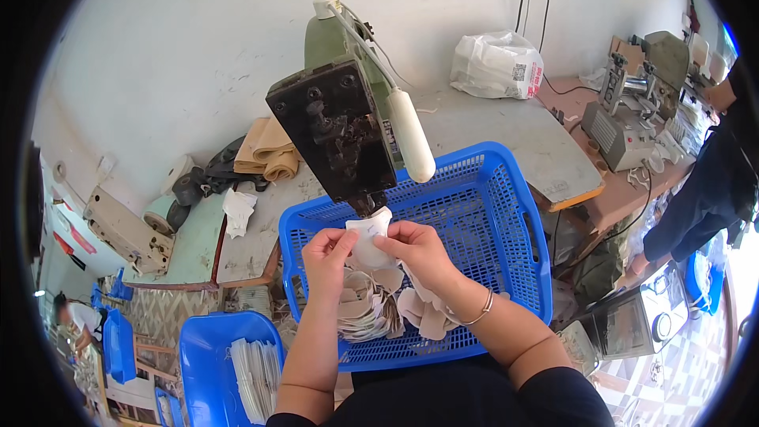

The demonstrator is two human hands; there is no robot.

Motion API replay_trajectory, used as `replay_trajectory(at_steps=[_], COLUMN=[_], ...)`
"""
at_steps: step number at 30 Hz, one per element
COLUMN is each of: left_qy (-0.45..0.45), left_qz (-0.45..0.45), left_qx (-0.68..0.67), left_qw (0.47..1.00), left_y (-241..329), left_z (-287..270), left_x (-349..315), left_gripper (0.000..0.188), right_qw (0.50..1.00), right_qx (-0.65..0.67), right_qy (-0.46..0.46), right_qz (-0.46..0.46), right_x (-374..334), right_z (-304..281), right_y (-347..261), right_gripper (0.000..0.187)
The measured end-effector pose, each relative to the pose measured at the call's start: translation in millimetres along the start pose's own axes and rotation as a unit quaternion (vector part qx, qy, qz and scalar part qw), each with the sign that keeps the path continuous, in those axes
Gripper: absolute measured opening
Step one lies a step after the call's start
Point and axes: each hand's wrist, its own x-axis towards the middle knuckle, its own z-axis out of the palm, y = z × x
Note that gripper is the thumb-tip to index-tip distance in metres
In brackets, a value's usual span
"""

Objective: The person uses a manual press machine to punch holes in small white material pieces. They pick up each piece from a blue basket, position it under the press, operate the lever to punch a hole, and then place the finished piece into a stack on the table.

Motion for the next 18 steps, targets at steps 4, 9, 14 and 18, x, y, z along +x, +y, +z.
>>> replay_trajectory(at_steps=[4,9,14,18], left_qy=[-0.002,-0.005,-0.015,-0.086], left_qz=[-0.004,-0.007,0.050,0.069], left_qx=[-0.013,-0.038,0.008,0.124], left_qw=[1.000,0.999,0.999,0.986], left_y=[0,-4,-7,9], left_z=[-8,-14,-9,6], left_x=[1,-2,-2,6], left_gripper=[0.011,0.010,0.014,0.018], right_qw=[0.999,0.999,0.989,0.973], right_qx=[-0.029,-0.050,-0.146,-0.228], right_qy=[0.014,0.004,0.016,0.011], right_qz=[-0.003,0.001,-0.015,-0.034], right_x=[2,1,-4,-7], right_z=[6,12,9,-1], right_y=[7,8,-2,-14], right_gripper=[0.016,0.016,0.017,0.017])
